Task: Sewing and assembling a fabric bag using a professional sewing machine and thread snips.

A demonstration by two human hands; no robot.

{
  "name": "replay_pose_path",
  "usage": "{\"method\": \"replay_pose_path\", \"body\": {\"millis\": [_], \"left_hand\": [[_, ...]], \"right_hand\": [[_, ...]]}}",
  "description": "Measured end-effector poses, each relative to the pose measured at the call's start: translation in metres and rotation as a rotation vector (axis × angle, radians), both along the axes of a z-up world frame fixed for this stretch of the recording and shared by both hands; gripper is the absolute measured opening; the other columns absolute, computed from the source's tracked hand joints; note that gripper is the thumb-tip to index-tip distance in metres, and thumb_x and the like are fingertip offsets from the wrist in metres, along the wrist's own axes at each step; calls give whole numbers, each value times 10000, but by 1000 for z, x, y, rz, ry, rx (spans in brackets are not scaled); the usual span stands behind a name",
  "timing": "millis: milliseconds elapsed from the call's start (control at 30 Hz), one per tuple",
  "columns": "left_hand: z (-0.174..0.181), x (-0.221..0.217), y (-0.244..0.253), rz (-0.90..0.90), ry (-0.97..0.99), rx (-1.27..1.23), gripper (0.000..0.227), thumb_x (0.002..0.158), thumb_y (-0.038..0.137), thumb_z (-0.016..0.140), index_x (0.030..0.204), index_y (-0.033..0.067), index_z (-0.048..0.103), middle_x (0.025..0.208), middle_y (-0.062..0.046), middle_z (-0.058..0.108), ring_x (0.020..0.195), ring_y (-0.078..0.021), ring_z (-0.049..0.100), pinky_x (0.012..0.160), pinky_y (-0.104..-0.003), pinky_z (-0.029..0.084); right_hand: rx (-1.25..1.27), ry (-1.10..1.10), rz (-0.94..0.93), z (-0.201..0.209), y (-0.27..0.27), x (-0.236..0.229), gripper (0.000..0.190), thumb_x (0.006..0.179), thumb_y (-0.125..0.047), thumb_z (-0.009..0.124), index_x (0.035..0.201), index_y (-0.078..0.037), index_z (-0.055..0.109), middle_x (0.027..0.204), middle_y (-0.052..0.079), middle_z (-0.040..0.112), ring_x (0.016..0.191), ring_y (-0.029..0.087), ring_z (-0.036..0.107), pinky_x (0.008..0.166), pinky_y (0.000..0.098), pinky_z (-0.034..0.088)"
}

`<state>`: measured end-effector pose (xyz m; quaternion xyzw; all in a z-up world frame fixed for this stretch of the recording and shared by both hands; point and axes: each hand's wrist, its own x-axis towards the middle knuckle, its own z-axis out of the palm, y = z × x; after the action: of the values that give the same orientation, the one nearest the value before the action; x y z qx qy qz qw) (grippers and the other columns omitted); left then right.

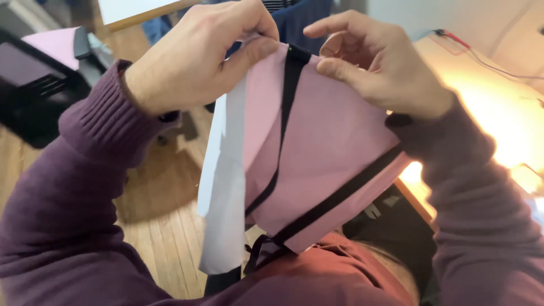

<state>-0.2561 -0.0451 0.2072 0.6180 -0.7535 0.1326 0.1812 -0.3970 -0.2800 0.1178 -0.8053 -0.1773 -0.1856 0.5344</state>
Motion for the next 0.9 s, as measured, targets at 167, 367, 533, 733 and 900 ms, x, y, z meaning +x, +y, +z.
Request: {"method": "replay_pose_path", "body": {"millis": [167,367,533,733,900], "left_hand": [[-14,9,-32,-109,30,32,173,1133,125,647,1088,-40,617,993,-137,679,919,-269,695,791,-356,549],[-12,6,-50,-56,15,128,154,1122,143,658,1123,-10,660,945,-126,675,827,-254,673,736,-357,531],[-28,-3,-62,52,70,61,120,1065,132,663,1077,12,667,937,-112,681,813,-248,682,725,-361,538],[-50,-36,-61,64,27,-170,216,975,154,737,1093,-5,650,1004,-112,670,890,-296,670,729,-388,528],[-76,-16,-62,45,-38,-189,95,1065,129,716,1127,65,683,1078,-60,654,1003,-243,660,829,-354,550]], "right_hand": [[-82,-261,-334,-31,11,-18,339,946,-37,794,1263,-15,675,986,14,644,906,83,618,849,235,536],[-148,-328,-436,-44,0,-24,128,1047,-21,778,1156,9,716,1034,56,682,912,123,666,829,256,556],[-128,-322,-479,-57,-11,-15,111,1062,-20,769,1135,28,699,998,70,704,883,123,685,813,260,571],[-81,-258,-463,-69,-21,-17,99,1067,-33,751,1132,28,710,980,75,714,892,116,691,834,265,586],[-111,-241,-439,-64,-16,-24,104,1060,-30,755,1147,21,729,1012,74,717,902,116,696,832,259,586]]}}
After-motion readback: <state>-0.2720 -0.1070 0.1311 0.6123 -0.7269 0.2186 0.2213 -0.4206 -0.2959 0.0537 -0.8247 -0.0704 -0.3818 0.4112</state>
